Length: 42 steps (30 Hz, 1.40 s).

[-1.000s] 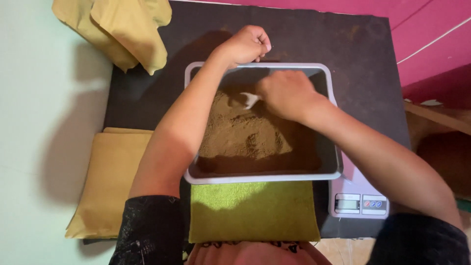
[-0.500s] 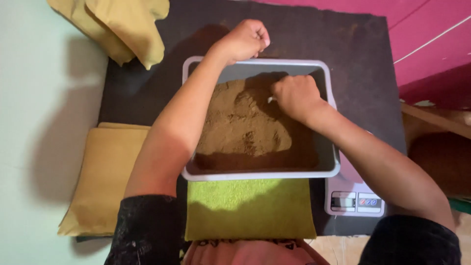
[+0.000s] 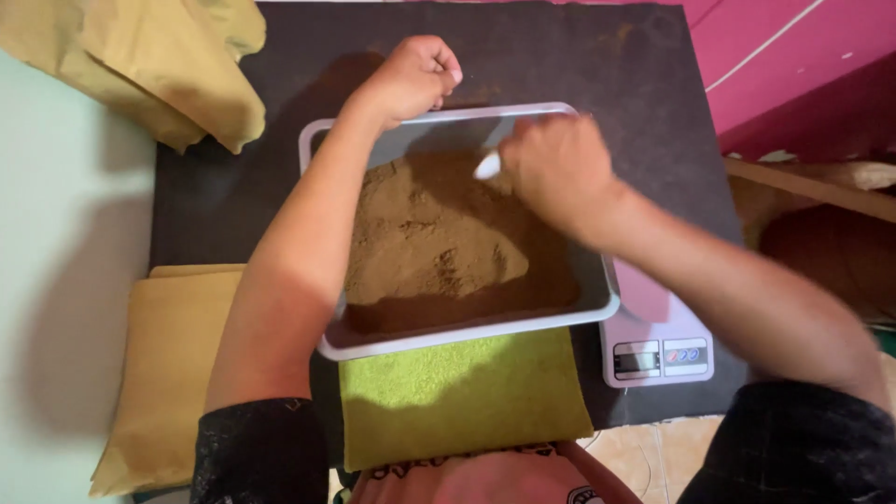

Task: The person is using a small spoon to stir and level coffee powder in a plastic container placed on a table next to a digital scale and some bags.

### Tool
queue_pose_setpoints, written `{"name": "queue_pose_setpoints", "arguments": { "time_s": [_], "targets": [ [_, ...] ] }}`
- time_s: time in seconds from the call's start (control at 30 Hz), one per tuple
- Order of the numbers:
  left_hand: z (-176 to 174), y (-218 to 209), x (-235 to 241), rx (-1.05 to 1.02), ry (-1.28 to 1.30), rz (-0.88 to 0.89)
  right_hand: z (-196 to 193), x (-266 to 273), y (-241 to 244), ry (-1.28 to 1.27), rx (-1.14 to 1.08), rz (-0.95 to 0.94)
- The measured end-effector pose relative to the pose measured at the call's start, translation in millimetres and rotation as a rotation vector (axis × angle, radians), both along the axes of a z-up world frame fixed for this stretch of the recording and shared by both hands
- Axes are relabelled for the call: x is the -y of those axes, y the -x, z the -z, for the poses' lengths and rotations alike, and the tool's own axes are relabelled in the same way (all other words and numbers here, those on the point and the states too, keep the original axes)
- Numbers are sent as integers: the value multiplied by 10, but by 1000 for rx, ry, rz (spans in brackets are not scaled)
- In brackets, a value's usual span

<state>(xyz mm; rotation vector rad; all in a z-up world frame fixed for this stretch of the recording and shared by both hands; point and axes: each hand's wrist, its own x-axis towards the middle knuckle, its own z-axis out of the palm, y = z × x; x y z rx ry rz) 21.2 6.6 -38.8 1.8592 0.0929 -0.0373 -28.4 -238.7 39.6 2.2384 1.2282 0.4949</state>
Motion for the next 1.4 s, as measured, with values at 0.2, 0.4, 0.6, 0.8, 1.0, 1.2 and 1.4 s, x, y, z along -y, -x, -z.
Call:
{"name": "queue_pose_setpoints", "arguments": {
  "time_s": [0.2,0.4,0.6,0.8,1.0,1.2,1.4],
  "targets": [
    [-435,237,86,-129,-121,8,314,292,-431,169,-84,-70],
    [-388,188,92,-182,-130,-6,-59,510,-324,160,-27,-13],
    [-501,294,94,-145,-121,-9,79,527,-105,333,-312,18],
    [-357,176,79,-152,-149,9,126,537,304,428,-494,89],
    [-315,180,57,-102,-80,-24,280,-49,-332,371,-185,187],
    [-345,191,72,-141,-92,-21,-316,-176,-30,187,-749,142],
    [-422,240,74,-125,-128,-15,-64,62,-260,391,-444,335]
  ]
}}
